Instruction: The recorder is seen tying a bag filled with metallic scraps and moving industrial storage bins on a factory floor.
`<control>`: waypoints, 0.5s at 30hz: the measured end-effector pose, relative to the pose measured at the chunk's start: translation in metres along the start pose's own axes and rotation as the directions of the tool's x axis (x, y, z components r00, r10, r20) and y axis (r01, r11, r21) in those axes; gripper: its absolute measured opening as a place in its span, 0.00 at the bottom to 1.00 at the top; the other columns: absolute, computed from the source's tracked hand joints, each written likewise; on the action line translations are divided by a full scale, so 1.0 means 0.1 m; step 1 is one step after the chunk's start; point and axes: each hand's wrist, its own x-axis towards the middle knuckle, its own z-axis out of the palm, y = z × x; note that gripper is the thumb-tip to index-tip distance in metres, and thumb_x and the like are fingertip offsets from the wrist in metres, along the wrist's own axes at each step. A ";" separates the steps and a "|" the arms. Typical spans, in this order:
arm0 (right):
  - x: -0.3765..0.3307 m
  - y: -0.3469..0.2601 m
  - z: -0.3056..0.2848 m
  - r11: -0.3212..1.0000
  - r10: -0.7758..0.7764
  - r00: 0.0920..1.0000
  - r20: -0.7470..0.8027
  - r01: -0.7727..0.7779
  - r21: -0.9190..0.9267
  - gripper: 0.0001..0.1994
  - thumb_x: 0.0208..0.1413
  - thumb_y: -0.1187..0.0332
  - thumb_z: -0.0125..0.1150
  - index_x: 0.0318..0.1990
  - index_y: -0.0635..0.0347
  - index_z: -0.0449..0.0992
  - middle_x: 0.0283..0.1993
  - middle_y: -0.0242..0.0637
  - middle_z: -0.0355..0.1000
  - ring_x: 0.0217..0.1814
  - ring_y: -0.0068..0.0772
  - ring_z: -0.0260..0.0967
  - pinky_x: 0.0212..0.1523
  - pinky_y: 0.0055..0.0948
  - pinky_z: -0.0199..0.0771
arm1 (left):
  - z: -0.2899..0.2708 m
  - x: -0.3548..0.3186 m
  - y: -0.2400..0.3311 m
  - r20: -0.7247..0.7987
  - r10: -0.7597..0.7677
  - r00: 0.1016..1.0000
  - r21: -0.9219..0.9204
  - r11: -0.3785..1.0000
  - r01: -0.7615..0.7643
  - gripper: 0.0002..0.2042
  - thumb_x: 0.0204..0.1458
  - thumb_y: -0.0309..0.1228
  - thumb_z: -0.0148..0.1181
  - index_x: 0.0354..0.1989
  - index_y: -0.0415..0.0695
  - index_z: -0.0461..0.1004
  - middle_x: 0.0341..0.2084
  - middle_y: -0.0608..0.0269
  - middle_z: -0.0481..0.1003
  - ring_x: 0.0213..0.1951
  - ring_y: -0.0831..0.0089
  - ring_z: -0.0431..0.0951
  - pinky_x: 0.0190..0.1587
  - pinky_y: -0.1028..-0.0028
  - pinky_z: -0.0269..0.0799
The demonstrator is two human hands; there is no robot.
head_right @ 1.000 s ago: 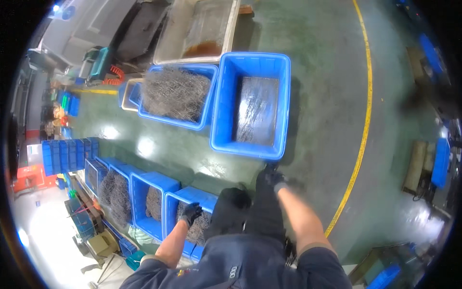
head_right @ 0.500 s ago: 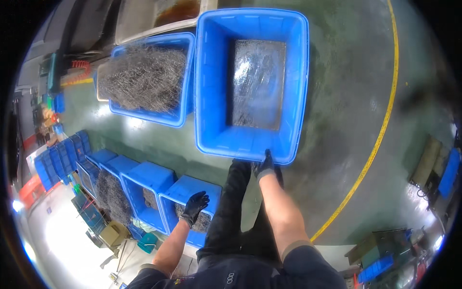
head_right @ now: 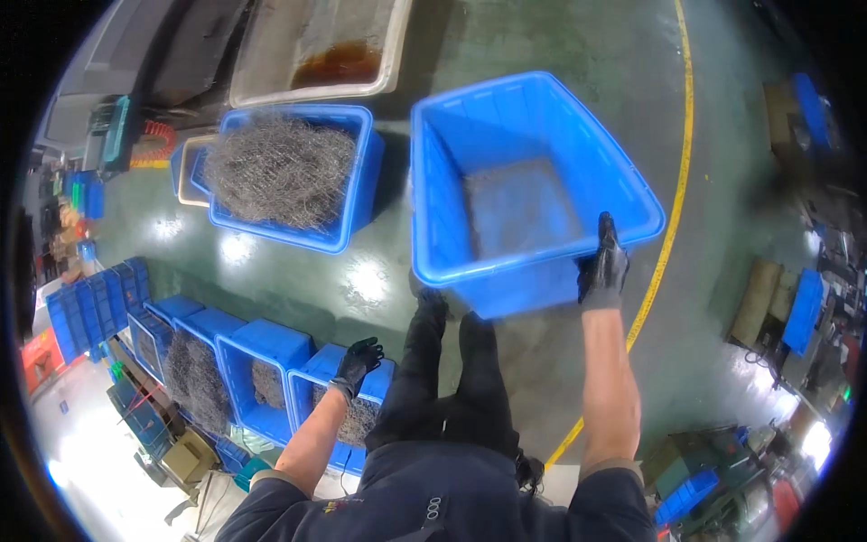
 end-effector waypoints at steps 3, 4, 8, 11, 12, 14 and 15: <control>-0.12 0.10 -0.06 0.878 -0.466 0.881 -0.086 0.448 -0.171 0.30 0.49 0.62 0.64 0.57 0.62 0.61 0.50 0.41 0.66 0.48 0.38 0.64 0.45 0.39 0.69 | 0.03 0.01 0.05 -0.002 0.000 1.000 -0.079 0.997 0.000 0.15 0.52 0.23 0.51 0.50 0.40 0.68 0.35 0.60 0.75 0.33 0.72 0.74 0.35 0.75 0.71; -0.05 0.04 -0.26 0.876 -0.465 0.880 -0.090 0.444 -0.190 0.30 0.49 0.62 0.64 0.57 0.62 0.61 0.50 0.41 0.66 0.48 0.38 0.64 0.45 0.39 0.69 | 0.04 0.01 0.05 0.011 -0.004 1.000 -0.003 1.000 0.004 0.15 0.52 0.23 0.51 0.50 0.40 0.68 0.36 0.60 0.75 0.33 0.71 0.75 0.35 0.75 0.71; 0.02 -0.25 -0.71 0.969 -0.184 0.980 -0.077 0.168 -0.181 0.30 0.49 0.61 0.63 0.58 0.64 0.60 0.49 0.43 0.66 0.47 0.36 0.65 0.45 0.37 0.70 | 0.03 0.20 -0.06 0.158 -0.054 0.986 -0.021 0.998 0.058 0.15 0.52 0.28 0.54 0.49 0.45 0.70 0.34 0.64 0.76 0.34 0.73 0.76 0.35 0.76 0.72; -0.38 -0.10 -0.66 0.891 -0.453 0.888 -0.076 0.449 -0.064 0.24 0.54 0.64 0.58 0.56 0.65 0.62 0.47 0.41 0.68 0.46 0.35 0.66 0.44 0.35 0.70 | 0.47 0.01 0.15 0.095 0.025 0.995 0.152 0.988 -0.039 0.12 0.53 0.30 0.53 0.46 0.44 0.70 0.31 0.64 0.75 0.32 0.73 0.75 0.34 0.76 0.72; -0.23 0.01 -0.80 0.891 -0.453 0.888 -0.085 0.449 -0.060 0.24 0.54 0.64 0.58 0.56 0.65 0.62 0.47 0.41 0.68 0.46 0.35 0.66 0.44 0.35 0.70 | 0.61 0.07 0.19 0.151 0.040 0.988 0.305 0.949 -0.085 0.12 0.54 0.32 0.51 0.45 0.43 0.71 0.29 0.63 0.75 0.29 0.71 0.75 0.34 0.75 0.71; 0.15 0.33 -1.38 0.803 -0.595 0.798 -0.095 0.596 -0.023 0.21 0.54 0.68 0.58 0.54 0.65 0.66 0.47 0.36 0.68 0.46 0.31 0.65 0.46 0.31 0.68 | 1.11 0.02 0.34 0.219 -0.096 0.971 0.385 0.923 0.005 0.13 0.55 0.36 0.49 0.46 0.44 0.71 0.30 0.61 0.76 0.30 0.69 0.75 0.36 0.73 0.71; 0.04 0.14 -1.41 0.874 -0.448 0.892 -0.053 0.425 -0.236 0.20 0.52 0.69 0.61 0.52 0.64 0.69 0.47 0.33 0.69 0.46 0.27 0.64 0.47 0.28 0.64 | 1.40 -0.10 0.51 0.196 -0.199 0.960 0.300 0.945 0.134 0.14 0.56 0.38 0.49 0.47 0.45 0.70 0.33 0.60 0.76 0.33 0.68 0.75 0.39 0.72 0.71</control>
